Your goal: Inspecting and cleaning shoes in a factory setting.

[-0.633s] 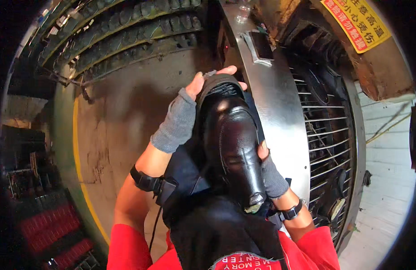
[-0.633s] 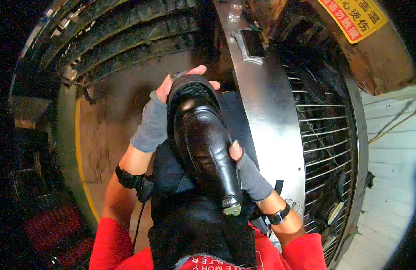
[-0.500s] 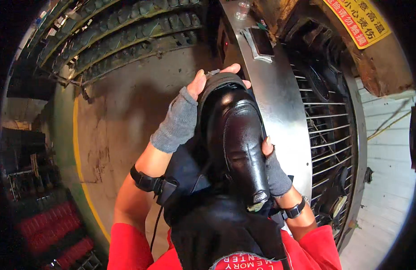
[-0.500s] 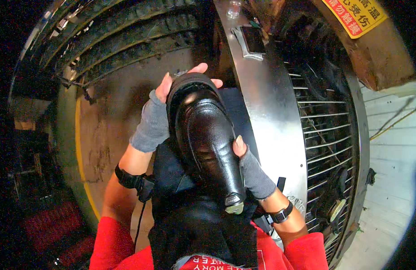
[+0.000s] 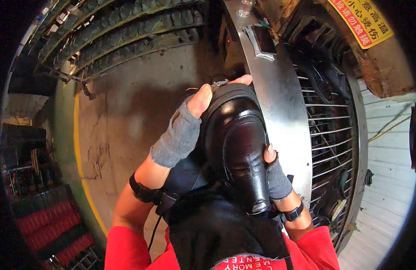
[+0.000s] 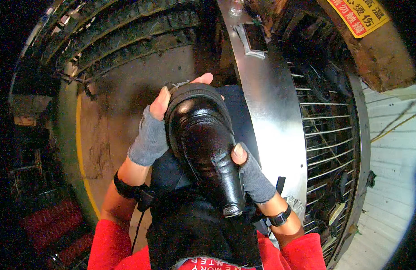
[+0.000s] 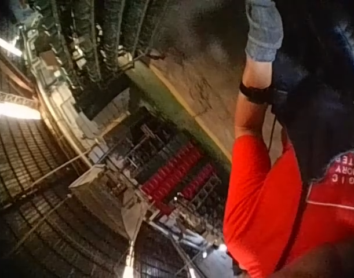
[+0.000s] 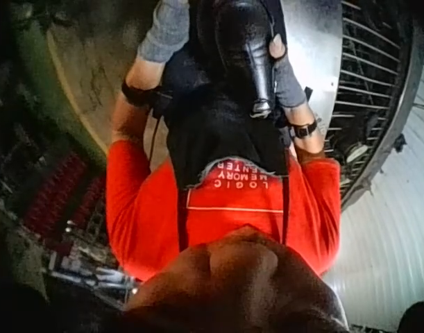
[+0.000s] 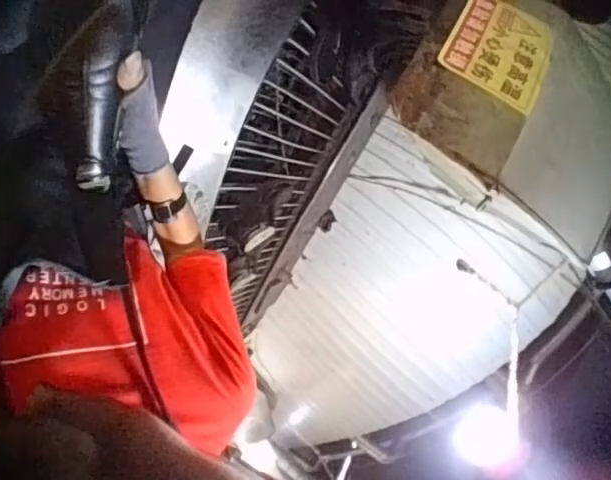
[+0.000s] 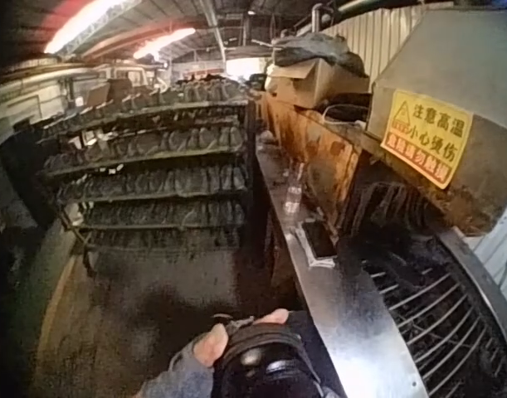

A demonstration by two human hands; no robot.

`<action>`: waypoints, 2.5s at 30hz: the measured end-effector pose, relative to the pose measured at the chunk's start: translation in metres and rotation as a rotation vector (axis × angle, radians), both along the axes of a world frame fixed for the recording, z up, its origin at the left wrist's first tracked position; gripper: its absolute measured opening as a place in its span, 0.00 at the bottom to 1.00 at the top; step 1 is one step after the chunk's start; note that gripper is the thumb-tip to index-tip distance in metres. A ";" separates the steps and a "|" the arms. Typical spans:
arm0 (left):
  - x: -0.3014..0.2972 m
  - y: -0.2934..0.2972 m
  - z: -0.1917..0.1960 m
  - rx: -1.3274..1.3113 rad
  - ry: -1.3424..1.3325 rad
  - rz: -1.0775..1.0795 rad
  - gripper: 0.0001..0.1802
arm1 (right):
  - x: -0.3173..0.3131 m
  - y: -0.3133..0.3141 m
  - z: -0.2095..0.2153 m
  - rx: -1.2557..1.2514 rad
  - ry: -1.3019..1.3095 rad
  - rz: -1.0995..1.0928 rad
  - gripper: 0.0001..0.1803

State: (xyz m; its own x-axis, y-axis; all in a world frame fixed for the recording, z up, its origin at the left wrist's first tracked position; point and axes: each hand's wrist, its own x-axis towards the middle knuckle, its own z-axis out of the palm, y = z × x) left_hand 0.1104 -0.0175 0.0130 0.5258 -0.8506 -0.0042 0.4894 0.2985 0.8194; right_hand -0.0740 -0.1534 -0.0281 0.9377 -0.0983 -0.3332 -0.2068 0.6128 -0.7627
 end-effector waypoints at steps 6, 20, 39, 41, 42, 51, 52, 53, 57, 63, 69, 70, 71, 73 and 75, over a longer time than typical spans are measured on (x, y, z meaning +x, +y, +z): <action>-0.005 0.040 0.015 0.063 -0.576 0.053 0.66 | 0.010 -0.011 0.002 -0.256 -0.052 0.156 0.45; -0.012 0.087 -0.070 -0.333 -0.016 0.089 0.70 | 0.021 -0.001 0.014 -1.216 -0.424 -0.128 0.18; -0.038 -0.014 0.039 0.130 -0.457 -0.116 0.52 | 0.035 -0.064 0.111 -1.150 -0.536 -0.249 0.28; -0.040 -0.014 0.030 0.194 -0.633 -0.119 0.52 | 0.032 -0.068 0.115 -1.330 -0.612 0.076 0.28; -0.038 -0.016 0.030 0.210 -0.719 -0.141 0.53 | 0.031 -0.072 0.116 -1.205 -0.548 0.126 0.25; -0.036 -0.009 0.071 0.377 -0.818 0.564 0.45 | -0.019 -0.036 0.044 -0.638 -0.395 -0.149 0.73; -0.037 -0.016 0.066 0.392 -0.845 0.693 0.47 | -0.029 -0.027 0.042 -0.842 -0.213 -0.064 0.72; -0.040 -0.018 0.057 0.463 -0.859 0.730 0.46 | -0.026 -0.024 0.039 -0.829 -0.141 -0.070 0.70; -0.050 0.001 0.036 0.588 -0.844 0.585 0.55 | -0.034 -0.037 0.046 -0.588 0.059 0.011 0.56; -0.097 0.006 0.005 0.741 -0.706 0.209 0.66 | -0.073 -0.086 0.038 -0.334 0.302 0.003 0.45; -0.127 0.018 -0.014 0.737 -0.866 0.156 0.50 | -0.083 -0.114 0.028 -0.013 0.536 -0.099 0.25; -0.128 0.020 -0.011 0.746 -0.806 0.177 0.49 | -0.081 -0.108 0.027 0.010 0.530 -0.088 0.25; -0.130 0.021 -0.006 0.765 -0.891 0.228 0.51 | -0.076 -0.096 0.033 -0.187 0.402 -0.066 0.27; -0.130 0.020 0.005 0.715 -0.840 0.303 0.53 | -0.063 -0.064 0.045 -0.362 0.247 -0.116 0.39; -0.120 0.016 0.003 0.572 -0.753 0.437 0.66 | -0.063 -0.053 0.034 -0.560 0.064 -0.075 0.53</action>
State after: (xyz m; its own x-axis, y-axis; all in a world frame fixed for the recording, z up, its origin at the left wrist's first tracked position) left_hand -0.0095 -0.0013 0.0161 0.8212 -0.5599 0.1103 -0.2647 -0.2025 0.9428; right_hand -0.1367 -0.2062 0.0061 0.9010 -0.3416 -0.2673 -0.2350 0.1335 -0.9628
